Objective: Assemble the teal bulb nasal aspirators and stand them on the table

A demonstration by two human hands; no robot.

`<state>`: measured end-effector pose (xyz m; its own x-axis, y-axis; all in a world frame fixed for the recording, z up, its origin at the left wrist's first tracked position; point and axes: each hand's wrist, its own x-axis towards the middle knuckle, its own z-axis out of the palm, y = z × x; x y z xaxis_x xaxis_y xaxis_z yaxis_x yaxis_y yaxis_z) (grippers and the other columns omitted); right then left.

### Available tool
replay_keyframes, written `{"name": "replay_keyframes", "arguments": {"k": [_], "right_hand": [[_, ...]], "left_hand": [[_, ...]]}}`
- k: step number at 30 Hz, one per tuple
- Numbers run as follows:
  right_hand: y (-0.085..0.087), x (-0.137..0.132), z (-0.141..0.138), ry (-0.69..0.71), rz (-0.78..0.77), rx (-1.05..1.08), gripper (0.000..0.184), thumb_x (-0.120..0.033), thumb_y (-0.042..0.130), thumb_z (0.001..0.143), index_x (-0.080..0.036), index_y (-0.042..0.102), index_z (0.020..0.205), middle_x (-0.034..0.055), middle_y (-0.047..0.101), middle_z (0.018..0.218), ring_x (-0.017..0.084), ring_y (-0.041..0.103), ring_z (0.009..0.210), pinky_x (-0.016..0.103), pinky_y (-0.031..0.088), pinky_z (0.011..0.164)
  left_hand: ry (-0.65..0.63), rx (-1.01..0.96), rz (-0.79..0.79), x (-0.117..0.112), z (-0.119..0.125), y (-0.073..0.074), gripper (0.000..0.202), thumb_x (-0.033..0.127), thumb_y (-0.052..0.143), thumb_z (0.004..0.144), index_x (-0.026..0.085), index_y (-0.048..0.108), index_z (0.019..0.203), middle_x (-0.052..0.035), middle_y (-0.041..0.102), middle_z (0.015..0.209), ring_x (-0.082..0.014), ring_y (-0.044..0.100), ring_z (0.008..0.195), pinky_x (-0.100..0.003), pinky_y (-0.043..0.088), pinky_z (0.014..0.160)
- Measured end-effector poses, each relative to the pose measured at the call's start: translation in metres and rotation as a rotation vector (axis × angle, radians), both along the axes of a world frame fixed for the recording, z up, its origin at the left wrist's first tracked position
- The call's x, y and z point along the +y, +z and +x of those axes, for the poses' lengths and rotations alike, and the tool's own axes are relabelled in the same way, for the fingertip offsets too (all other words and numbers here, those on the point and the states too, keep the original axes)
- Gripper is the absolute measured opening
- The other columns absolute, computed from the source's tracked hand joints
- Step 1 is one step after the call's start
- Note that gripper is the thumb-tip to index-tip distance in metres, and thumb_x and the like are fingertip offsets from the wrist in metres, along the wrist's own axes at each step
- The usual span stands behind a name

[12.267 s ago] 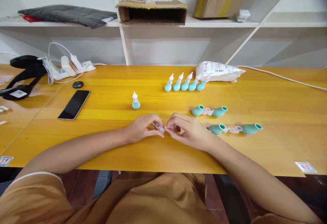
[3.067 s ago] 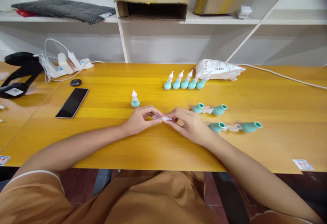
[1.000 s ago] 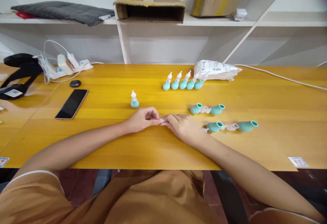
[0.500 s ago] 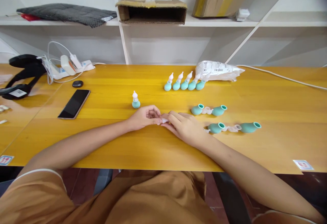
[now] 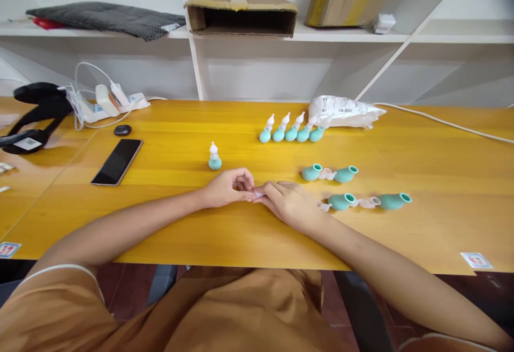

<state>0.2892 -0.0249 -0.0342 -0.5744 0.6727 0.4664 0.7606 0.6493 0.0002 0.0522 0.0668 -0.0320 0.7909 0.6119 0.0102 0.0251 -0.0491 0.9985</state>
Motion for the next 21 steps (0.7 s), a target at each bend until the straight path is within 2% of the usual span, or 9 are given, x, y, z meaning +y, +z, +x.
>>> {"name": "replay_keyframes", "arguments": {"k": [8,13,17,21], "right_hand": [[0.007,-0.002,-0.006,0.020,0.140,-0.087,0.036,-0.030,0.045,0.122,-0.019,0.066,0.095,0.0052,0.071,0.078,0.020,0.063,0.064,0.035,0.042,0.067],[0.011,-0.007,-0.010,-0.033,0.224,-0.162,0.036,-0.028,0.044,0.122,-0.019,0.066,0.095,0.0039,0.067,0.076,0.019,0.057,0.063,0.037,0.036,0.065],[0.010,-0.006,-0.010,-0.037,0.193,-0.130,0.038,-0.029,0.042,0.122,-0.020,0.065,0.094,0.0040,0.069,0.076,0.019,0.057,0.062,0.036,0.036,0.065],[0.011,-0.004,-0.009,-0.084,0.110,0.018,0.038,-0.041,0.042,0.123,-0.020,0.063,0.099,0.0039,0.073,0.078,0.019,0.063,0.063,0.034,0.039,0.066]], "left_hand": [[-0.008,0.000,0.026,0.000,0.000,-0.003,0.043,0.042,0.097,0.082,0.018,0.062,0.094,0.0005,0.073,0.087,-0.0136,0.068,0.079,-0.030,0.051,0.077],[-0.007,-0.009,0.009,0.000,-0.001,-0.005,0.044,0.042,0.096,0.082,0.019,0.061,0.094,0.0008,0.071,0.088,-0.0146,0.069,0.081,-0.031,0.052,0.078],[0.007,-0.001,0.036,-0.001,-0.001,-0.003,0.047,0.046,0.097,0.081,0.019,0.061,0.094,0.0006,0.070,0.088,-0.0141,0.066,0.080,-0.030,0.050,0.077],[0.072,-0.060,0.070,-0.002,0.000,0.000,0.049,0.050,0.095,0.082,0.019,0.061,0.097,0.0012,0.066,0.091,-0.0126,0.061,0.080,-0.028,0.048,0.076]]}}
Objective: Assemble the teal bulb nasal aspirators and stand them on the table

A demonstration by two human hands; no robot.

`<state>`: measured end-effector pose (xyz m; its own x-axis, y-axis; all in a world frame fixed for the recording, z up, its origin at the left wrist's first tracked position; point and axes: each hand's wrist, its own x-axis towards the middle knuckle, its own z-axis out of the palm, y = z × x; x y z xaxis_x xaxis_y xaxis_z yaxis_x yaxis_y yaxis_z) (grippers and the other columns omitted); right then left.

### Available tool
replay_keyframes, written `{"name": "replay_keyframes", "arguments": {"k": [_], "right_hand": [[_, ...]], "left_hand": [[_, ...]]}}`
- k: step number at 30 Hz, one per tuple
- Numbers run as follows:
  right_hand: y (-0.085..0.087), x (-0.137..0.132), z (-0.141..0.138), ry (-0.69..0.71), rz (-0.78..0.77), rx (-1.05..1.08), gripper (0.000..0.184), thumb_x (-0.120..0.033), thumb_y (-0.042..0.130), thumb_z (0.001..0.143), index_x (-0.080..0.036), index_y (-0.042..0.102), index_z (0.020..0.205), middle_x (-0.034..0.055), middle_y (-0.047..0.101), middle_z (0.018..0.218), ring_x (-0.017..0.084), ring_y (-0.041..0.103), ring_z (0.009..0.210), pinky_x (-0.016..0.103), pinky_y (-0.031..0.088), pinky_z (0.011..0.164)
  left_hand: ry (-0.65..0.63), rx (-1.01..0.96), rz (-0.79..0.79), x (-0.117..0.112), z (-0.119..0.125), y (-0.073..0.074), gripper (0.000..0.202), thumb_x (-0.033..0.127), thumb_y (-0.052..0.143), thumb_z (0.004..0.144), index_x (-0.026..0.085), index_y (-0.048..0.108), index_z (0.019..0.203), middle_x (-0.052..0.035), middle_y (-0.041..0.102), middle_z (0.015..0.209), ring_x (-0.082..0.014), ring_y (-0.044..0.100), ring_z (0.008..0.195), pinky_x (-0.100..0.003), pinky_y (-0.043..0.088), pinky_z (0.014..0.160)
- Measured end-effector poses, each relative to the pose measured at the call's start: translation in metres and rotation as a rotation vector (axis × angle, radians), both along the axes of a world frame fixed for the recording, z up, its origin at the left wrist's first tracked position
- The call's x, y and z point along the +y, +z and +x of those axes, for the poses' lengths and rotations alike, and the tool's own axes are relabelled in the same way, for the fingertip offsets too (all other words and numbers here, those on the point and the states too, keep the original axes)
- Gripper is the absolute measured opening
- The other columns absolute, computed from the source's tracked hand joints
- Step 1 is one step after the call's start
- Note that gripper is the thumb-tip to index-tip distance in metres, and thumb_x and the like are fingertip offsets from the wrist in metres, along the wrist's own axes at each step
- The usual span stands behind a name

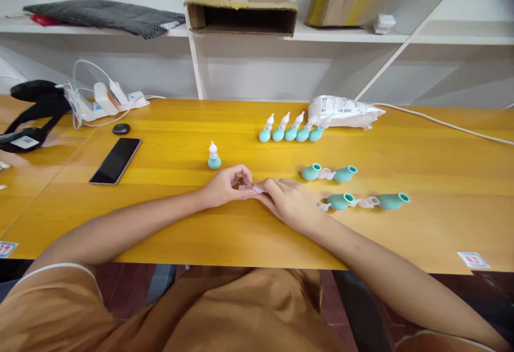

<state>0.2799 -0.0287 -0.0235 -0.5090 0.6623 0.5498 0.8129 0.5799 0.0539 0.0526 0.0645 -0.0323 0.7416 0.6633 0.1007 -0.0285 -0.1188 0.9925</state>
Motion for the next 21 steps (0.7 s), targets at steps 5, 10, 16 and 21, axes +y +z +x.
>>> {"name": "replay_keyframes", "arguments": {"k": [5,10,16,21], "right_hand": [[0.004,-0.001,0.001,0.017,-0.122,0.074,0.033,-0.045,0.048,0.121,-0.021,0.062,0.104,0.0042,0.076,0.084,0.019,0.067,0.067,0.032,0.041,0.066],[0.008,0.000,0.005,0.043,-0.215,0.097,0.029,-0.044,0.053,0.119,-0.021,0.065,0.105,0.0038,0.074,0.086,0.019,0.067,0.069,0.032,0.040,0.066],[0.021,0.002,0.016,0.017,-0.232,0.113,0.029,-0.043,0.054,0.116,-0.021,0.066,0.100,0.0060,0.072,0.092,0.019,0.062,0.071,0.033,0.040,0.067],[0.032,0.011,0.036,-0.158,-0.121,0.098,0.035,-0.042,0.044,0.120,-0.022,0.067,0.102,0.0117,0.070,0.104,0.026,0.062,0.084,0.041,0.047,0.080]], "left_hand": [[-0.064,0.005,0.027,-0.003,-0.001,0.003,0.046,0.052,0.090,0.089,0.018,0.064,0.106,-0.0015,0.068,0.097,-0.0154,0.063,0.088,-0.030,0.049,0.082],[-0.086,-0.036,-0.031,-0.005,-0.004,0.006,0.046,0.063,0.065,0.107,0.017,0.066,0.107,-0.0021,0.065,0.092,-0.0168,0.061,0.083,-0.032,0.050,0.081],[-0.079,-0.038,-0.030,-0.002,-0.003,-0.001,0.049,0.065,0.060,0.110,0.017,0.066,0.113,-0.0055,0.072,0.096,-0.0173,0.065,0.082,-0.033,0.052,0.081],[-0.065,-0.060,-0.068,0.000,-0.003,-0.007,0.051,0.068,0.058,0.110,0.018,0.063,0.120,-0.0068,0.077,0.096,-0.0166,0.067,0.077,-0.033,0.052,0.078]]}}
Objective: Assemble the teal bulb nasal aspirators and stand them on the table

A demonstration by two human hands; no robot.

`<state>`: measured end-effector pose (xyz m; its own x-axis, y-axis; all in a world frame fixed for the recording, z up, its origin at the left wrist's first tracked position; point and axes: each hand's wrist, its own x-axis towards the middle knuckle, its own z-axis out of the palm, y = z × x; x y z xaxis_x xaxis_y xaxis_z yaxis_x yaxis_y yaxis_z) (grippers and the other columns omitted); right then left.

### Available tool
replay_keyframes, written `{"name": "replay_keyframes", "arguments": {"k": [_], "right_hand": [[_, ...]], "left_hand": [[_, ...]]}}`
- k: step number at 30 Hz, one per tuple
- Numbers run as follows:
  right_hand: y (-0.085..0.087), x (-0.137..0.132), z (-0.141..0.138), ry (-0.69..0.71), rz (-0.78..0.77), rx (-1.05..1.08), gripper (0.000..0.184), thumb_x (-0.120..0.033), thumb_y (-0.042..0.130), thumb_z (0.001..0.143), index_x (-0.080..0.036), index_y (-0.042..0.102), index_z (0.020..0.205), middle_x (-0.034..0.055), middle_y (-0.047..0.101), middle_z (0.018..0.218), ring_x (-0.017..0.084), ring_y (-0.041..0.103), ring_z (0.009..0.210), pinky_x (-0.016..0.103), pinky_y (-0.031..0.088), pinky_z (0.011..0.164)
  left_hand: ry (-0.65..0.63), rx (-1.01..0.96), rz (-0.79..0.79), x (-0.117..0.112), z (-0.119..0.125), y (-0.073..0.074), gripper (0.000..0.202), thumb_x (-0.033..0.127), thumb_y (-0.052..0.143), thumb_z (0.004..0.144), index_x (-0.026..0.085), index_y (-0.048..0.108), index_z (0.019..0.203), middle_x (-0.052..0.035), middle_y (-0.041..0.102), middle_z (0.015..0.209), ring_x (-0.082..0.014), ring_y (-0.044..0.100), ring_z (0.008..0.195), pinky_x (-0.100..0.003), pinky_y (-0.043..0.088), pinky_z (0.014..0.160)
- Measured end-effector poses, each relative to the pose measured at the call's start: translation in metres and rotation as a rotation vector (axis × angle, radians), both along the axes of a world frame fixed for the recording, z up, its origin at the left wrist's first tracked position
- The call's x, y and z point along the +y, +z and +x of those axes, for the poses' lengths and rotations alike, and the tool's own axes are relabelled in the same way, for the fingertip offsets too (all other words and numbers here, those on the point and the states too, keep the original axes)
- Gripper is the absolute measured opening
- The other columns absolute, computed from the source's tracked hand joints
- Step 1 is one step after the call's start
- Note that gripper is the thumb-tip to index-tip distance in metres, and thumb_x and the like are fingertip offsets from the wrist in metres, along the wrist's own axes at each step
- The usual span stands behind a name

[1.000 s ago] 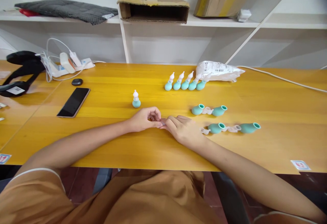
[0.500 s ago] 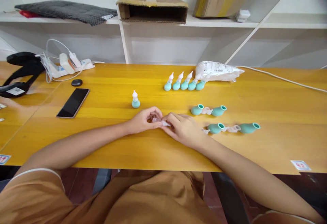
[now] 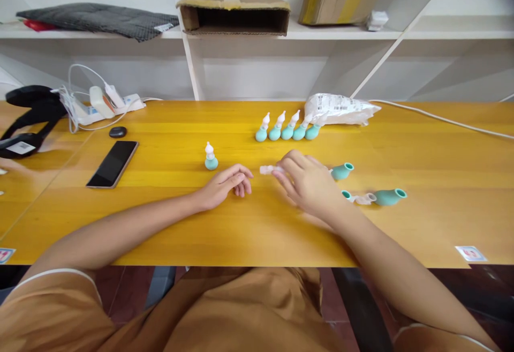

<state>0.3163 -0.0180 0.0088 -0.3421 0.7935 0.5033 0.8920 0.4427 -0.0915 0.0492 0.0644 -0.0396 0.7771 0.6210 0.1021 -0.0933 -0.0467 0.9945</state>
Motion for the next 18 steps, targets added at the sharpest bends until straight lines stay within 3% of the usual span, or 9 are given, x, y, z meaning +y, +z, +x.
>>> {"name": "replay_keyframes", "arguments": {"k": [6,10,18], "right_hand": [[-0.007,0.011,0.021,-0.238,-0.003,0.011,0.036,-0.040,0.039,0.119,-0.020,0.066,0.106,0.0163,0.062,0.109,0.034,0.060,0.096,0.045,0.048,0.082],[-0.021,0.013,0.022,-0.238,-0.143,0.030,0.038,-0.040,0.035,0.120,-0.020,0.066,0.108,0.0142,0.060,0.109,0.030,0.059,0.086,0.043,0.046,0.080],[-0.035,0.020,0.019,-0.249,-0.237,0.015,0.039,-0.037,0.035,0.119,-0.021,0.066,0.103,0.0121,0.064,0.108,0.028,0.059,0.090,0.041,0.036,0.085]], "left_hand": [[-0.003,0.007,0.000,0.000,0.000,0.003,0.052,0.068,0.059,0.110,0.017,0.063,0.119,-0.0062,0.077,0.094,-0.0158,0.066,0.076,-0.032,0.052,0.076],[-0.007,0.020,0.005,0.000,0.000,0.003,0.053,0.070,0.059,0.109,0.017,0.063,0.119,-0.0059,0.076,0.093,-0.0158,0.066,0.075,-0.032,0.052,0.075],[-0.026,0.051,0.031,-0.001,0.000,0.002,0.054,0.071,0.056,0.110,0.018,0.062,0.119,-0.0058,0.076,0.093,-0.0162,0.065,0.075,-0.032,0.051,0.075]]}}
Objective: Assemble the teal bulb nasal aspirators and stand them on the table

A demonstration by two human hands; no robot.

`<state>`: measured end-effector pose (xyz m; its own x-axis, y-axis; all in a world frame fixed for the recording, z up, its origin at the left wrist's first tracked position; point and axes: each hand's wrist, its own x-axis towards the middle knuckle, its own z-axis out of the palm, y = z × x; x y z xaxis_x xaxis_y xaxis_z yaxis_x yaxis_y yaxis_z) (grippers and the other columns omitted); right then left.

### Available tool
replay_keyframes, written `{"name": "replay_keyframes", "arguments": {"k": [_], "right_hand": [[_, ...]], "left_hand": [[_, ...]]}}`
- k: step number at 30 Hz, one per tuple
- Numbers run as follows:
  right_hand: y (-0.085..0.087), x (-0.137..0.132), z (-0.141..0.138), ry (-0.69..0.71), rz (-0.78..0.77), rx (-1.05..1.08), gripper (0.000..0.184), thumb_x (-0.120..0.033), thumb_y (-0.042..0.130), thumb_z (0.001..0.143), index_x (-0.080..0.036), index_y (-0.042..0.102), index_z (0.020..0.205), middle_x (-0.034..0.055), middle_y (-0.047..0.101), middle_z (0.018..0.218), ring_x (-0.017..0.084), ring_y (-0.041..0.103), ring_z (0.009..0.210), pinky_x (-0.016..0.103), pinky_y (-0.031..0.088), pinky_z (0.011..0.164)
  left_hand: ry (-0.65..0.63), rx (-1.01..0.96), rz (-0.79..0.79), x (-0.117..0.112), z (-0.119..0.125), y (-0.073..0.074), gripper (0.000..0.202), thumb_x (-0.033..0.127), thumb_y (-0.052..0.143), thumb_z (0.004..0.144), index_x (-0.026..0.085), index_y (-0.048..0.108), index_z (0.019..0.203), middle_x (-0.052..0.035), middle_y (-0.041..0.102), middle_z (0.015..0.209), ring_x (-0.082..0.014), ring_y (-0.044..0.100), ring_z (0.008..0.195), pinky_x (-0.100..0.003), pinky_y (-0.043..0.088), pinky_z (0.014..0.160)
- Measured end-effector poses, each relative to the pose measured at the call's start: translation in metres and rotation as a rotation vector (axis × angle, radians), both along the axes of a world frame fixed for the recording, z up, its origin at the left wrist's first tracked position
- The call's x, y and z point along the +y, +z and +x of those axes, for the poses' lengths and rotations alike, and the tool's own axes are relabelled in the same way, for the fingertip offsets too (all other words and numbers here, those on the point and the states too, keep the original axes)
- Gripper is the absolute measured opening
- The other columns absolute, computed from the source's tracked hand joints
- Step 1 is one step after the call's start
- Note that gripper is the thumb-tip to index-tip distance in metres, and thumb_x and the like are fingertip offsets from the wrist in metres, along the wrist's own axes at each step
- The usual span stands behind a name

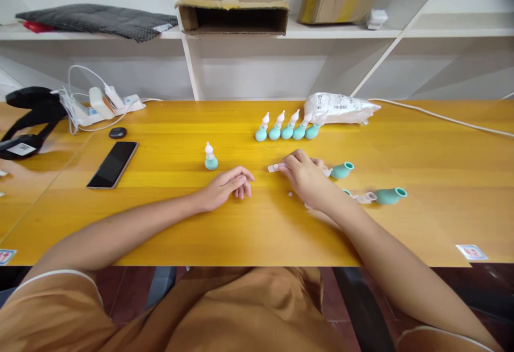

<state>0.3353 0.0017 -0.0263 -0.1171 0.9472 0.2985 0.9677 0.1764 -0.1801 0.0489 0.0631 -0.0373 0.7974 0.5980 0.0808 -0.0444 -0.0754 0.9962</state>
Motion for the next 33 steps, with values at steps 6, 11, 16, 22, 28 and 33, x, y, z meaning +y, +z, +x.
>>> {"name": "replay_keyframes", "arguments": {"k": [6,11,16,22,28,33], "right_hand": [[0.004,0.004,0.000,-0.004,0.026,0.075,0.039,-0.040,0.036,0.119,-0.020,0.067,0.104,0.0142,0.068,0.111,0.027,0.059,0.088,0.038,0.032,0.080],[0.021,-0.004,-0.007,0.109,0.152,0.274,0.031,-0.043,0.043,0.118,-0.024,0.066,0.109,0.0118,0.070,0.111,0.030,0.066,0.098,0.042,0.044,0.084],[0.028,-0.021,-0.031,0.376,0.053,0.712,0.029,-0.049,0.048,0.119,-0.026,0.065,0.116,0.0069,0.069,0.102,0.024,0.069,0.093,0.040,0.056,0.084],[0.012,-0.032,-0.062,0.679,-0.102,0.952,0.028,-0.050,0.051,0.119,-0.026,0.065,0.121,0.0044,0.067,0.103,0.018,0.068,0.087,0.033,0.057,0.078],[0.010,-0.031,-0.068,0.828,-0.101,0.919,0.030,-0.051,0.051,0.119,-0.026,0.067,0.123,0.0074,0.068,0.107,0.021,0.068,0.098,0.038,0.058,0.088],[0.009,-0.030,-0.067,0.876,-0.124,0.863,0.025,-0.046,0.055,0.118,-0.027,0.069,0.126,0.0082,0.069,0.111,0.022,0.070,0.101,0.038,0.060,0.089]], "left_hand": [[-0.026,0.038,0.069,-0.001,-0.001,0.000,0.051,0.068,0.051,0.113,0.018,0.061,0.120,-0.0061,0.075,0.094,-0.0164,0.064,0.077,-0.032,0.050,0.076],[-0.042,0.112,0.147,-0.004,-0.001,0.003,0.040,0.057,0.052,0.114,0.019,0.061,0.121,-0.0057,0.075,0.096,-0.0167,0.065,0.080,-0.032,0.052,0.078],[-0.070,0.221,0.367,-0.006,0.001,0.009,0.031,0.047,0.066,0.107,0.021,0.064,0.124,-0.0052,0.076,0.101,-0.0176,0.066,0.081,-0.031,0.051,0.075],[-0.179,0.219,0.491,-0.008,0.000,0.014,0.040,0.051,0.085,0.094,0.020,0.070,0.115,-0.0060,0.075,0.105,-0.0218,0.069,0.091,-0.033,0.052,0.082],[-0.141,0.261,0.458,-0.011,0.001,0.017,0.039,0.048,0.084,0.094,0.019,0.064,0.111,-0.0040,0.073,0.103,-0.0201,0.066,0.087,-0.031,0.049,0.075],[-0.126,0.268,0.459,-0.010,0.000,0.015,0.038,0.040,0.085,0.083,0.023,0.052,0.094,0.0005,0.065,0.091,-0.0173,0.058,0.075,-0.030,0.043,0.068]]}}
